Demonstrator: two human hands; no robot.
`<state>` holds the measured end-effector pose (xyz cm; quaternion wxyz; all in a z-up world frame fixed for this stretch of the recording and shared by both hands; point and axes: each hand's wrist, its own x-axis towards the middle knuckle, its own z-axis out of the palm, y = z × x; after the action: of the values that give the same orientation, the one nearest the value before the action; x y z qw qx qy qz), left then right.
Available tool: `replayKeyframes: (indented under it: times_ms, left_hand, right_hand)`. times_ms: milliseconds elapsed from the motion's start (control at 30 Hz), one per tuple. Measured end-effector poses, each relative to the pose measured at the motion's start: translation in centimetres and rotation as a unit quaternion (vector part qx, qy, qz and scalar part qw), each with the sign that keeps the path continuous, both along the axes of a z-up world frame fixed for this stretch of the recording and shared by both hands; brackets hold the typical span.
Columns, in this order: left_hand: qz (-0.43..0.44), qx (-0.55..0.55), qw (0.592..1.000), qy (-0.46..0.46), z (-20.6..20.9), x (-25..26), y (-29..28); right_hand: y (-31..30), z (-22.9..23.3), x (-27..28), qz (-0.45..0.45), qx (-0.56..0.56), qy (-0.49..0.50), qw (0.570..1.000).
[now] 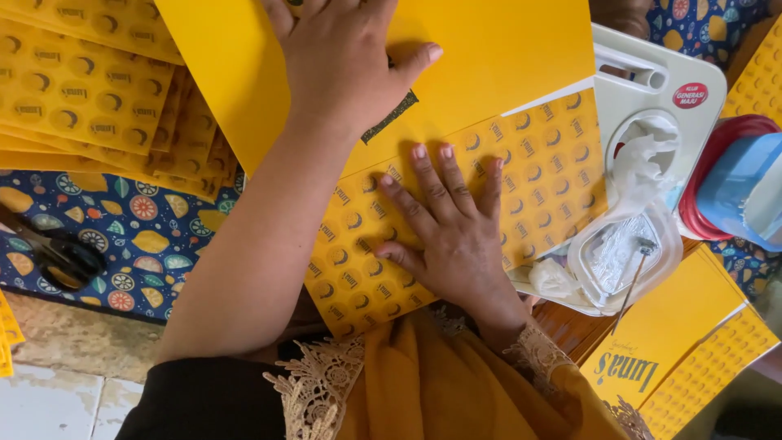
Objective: The person sits on the floor and glues yellow printed paper bags one at a time, applying glue to the top flap with a small stick and folding the flap closed. They press each flap flat with their hands, stack the finished bags beside them, and wipe glue from their hands with a tissue at the end.
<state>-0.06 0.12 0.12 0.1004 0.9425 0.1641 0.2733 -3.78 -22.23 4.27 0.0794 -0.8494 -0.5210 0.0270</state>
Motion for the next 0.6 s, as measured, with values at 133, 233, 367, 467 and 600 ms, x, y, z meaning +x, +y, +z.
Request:
replayKeyframes:
  times_ms: [133,233,367,467,600]
  left_hand:
    - [-0.016,-0.014,1.0,0.009,-0.11,-0.08,-0.03]
    - [-0.013,-0.011,1.0,0.01,-0.17,-0.08,0.04]
    - [-0.006,-0.014,1.0,0.02,-0.12,0.07,0.03]
    - [-0.002,-0.016,1.0,0.024,-0.34,0.03,-0.04]
    - [-0.005,-0.038,0.999,0.02,0.34,-0.06,-0.09]
  right_hand:
    - [0.06,0.32,-0.05,-0.008,-0.001,0.012,1.0]
    - [0.15,0.4,-0.12,-0.009,0.001,0.017,1.0]
    - [0.15,0.22,-0.17,-0.011,0.009,0.009,1.0]
    - [0.08,0.25,-0.26,-0.013,0.006,0.014,1.0]
    - [-0.02,0.14,-0.18,-0.013,0.017,0.004,1.0]
